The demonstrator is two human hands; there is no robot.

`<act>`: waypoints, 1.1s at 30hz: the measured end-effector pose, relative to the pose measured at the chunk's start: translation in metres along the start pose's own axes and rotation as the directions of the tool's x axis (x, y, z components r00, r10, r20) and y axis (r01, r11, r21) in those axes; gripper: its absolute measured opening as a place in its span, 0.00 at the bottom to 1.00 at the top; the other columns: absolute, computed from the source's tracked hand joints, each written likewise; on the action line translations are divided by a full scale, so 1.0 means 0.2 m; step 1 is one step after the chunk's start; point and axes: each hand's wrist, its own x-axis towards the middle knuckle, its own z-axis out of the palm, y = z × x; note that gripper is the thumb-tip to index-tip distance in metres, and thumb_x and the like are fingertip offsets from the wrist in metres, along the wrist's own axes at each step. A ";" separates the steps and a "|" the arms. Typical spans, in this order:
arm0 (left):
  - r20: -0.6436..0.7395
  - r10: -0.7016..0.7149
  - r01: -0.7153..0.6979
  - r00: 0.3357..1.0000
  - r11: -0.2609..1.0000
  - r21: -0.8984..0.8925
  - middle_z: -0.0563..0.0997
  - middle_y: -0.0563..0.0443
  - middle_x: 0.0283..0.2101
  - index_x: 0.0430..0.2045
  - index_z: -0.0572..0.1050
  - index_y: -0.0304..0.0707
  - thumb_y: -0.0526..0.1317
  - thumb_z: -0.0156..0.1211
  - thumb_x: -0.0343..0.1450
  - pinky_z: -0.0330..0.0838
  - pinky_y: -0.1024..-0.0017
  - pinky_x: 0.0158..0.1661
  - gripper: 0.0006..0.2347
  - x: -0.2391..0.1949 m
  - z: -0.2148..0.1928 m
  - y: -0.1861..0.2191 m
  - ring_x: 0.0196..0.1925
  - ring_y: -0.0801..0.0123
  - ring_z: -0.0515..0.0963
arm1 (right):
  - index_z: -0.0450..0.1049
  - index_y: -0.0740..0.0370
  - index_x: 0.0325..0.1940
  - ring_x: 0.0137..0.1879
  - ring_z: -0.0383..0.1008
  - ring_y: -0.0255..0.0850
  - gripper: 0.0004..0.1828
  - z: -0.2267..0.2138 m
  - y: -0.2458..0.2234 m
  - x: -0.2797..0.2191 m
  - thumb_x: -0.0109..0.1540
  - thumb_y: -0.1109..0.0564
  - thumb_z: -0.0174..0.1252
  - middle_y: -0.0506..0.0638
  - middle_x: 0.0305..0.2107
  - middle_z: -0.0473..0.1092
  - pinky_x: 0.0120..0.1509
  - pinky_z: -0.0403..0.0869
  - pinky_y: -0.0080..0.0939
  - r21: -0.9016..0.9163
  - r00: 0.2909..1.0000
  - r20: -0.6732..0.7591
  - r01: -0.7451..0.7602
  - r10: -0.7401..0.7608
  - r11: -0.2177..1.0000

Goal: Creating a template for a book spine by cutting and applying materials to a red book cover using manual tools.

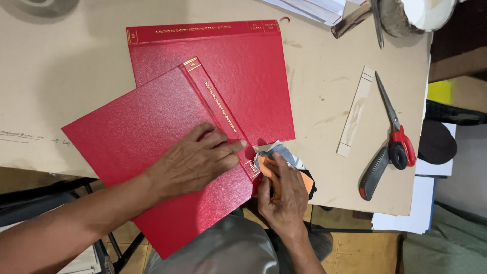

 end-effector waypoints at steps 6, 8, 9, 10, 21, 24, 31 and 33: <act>-0.025 -0.031 0.028 0.999 0.995 -0.093 0.79 0.50 0.59 0.36 0.70 0.42 0.33 0.47 0.74 0.63 0.53 0.58 0.04 0.00 -0.01 -0.01 0.48 0.56 0.75 | 0.61 0.64 0.71 0.54 0.80 0.46 0.28 0.01 0.00 0.00 0.66 0.61 0.55 0.53 0.51 0.78 0.58 0.77 0.44 0.008 1.000 -0.008 0.003 -0.003 1.000; -0.056 -0.032 0.025 0.998 0.992 -0.126 0.79 0.49 0.59 0.35 0.70 0.42 0.34 0.46 0.76 0.64 0.52 0.59 0.03 -0.03 0.03 -0.02 0.49 0.54 0.76 | 0.61 0.65 0.71 0.54 0.80 0.46 0.29 0.01 0.01 0.00 0.65 0.62 0.55 0.53 0.51 0.78 0.57 0.77 0.45 0.010 1.000 -0.016 0.010 -0.010 1.000; -0.088 -0.036 0.021 0.995 0.987 -0.160 0.80 0.48 0.60 0.35 0.69 0.41 0.36 0.45 0.77 0.64 0.51 0.60 0.04 -0.04 0.04 -0.02 0.50 0.51 0.77 | 0.61 0.66 0.71 0.53 0.80 0.47 0.29 0.01 0.01 0.00 0.65 0.63 0.55 0.53 0.51 0.78 0.57 0.77 0.45 0.010 1.000 -0.022 0.019 -0.019 1.000; -0.082 -0.031 0.018 0.996 0.987 -0.159 0.80 0.48 0.60 0.35 0.69 0.41 0.36 0.45 0.77 0.64 0.51 0.60 0.04 -0.04 0.05 -0.03 0.50 0.51 0.77 | 0.61 0.66 0.71 0.53 0.80 0.47 0.29 0.01 0.01 0.00 0.65 0.63 0.55 0.53 0.51 0.78 0.57 0.77 0.45 0.013 1.000 -0.026 0.014 -0.013 1.000; -0.105 -0.041 0.024 0.994 0.987 -0.157 0.76 0.42 0.59 0.27 0.69 0.35 0.23 0.53 0.64 0.70 0.53 0.53 0.07 0.00 0.04 -0.02 0.48 0.51 0.72 | 0.63 0.66 0.70 0.52 0.80 0.46 0.27 0.02 0.02 -0.01 0.66 0.60 0.55 0.53 0.49 0.79 0.56 0.77 0.43 0.028 0.998 -0.054 -0.013 0.014 1.000; -0.027 0.000 0.002 1.000 0.998 0.066 0.78 0.46 0.58 0.33 0.71 0.44 0.35 0.48 0.74 0.67 0.56 0.56 0.03 0.01 0.00 -0.01 0.49 0.56 0.76 | 0.63 0.66 0.69 0.52 0.80 0.46 0.26 0.02 0.02 -0.01 0.66 0.60 0.55 0.52 0.48 0.79 0.56 0.77 0.43 0.008 0.998 -0.064 -0.002 0.003 1.000; 0.041 0.019 -0.027 0.999 0.980 0.196 0.75 0.43 0.57 0.37 0.71 0.45 0.35 0.52 0.73 0.68 0.54 0.58 0.03 0.03 -0.02 0.01 0.48 0.56 0.74 | 0.63 0.66 0.69 0.51 0.80 0.47 0.27 0.02 0.02 -0.01 0.66 0.60 0.55 0.52 0.48 0.79 0.55 0.77 0.43 0.000 0.999 -0.051 -0.009 0.009 1.000; 0.020 0.019 -0.022 1.000 0.988 0.155 0.75 0.43 0.57 0.37 0.70 0.45 0.34 0.51 0.73 0.67 0.54 0.59 0.03 0.02 -0.01 0.01 0.48 0.56 0.74 | 0.62 0.65 0.70 0.50 0.80 0.46 0.27 0.02 0.02 -0.01 0.66 0.59 0.54 0.52 0.48 0.79 0.55 0.77 0.43 0.002 0.999 -0.046 -0.012 0.012 1.000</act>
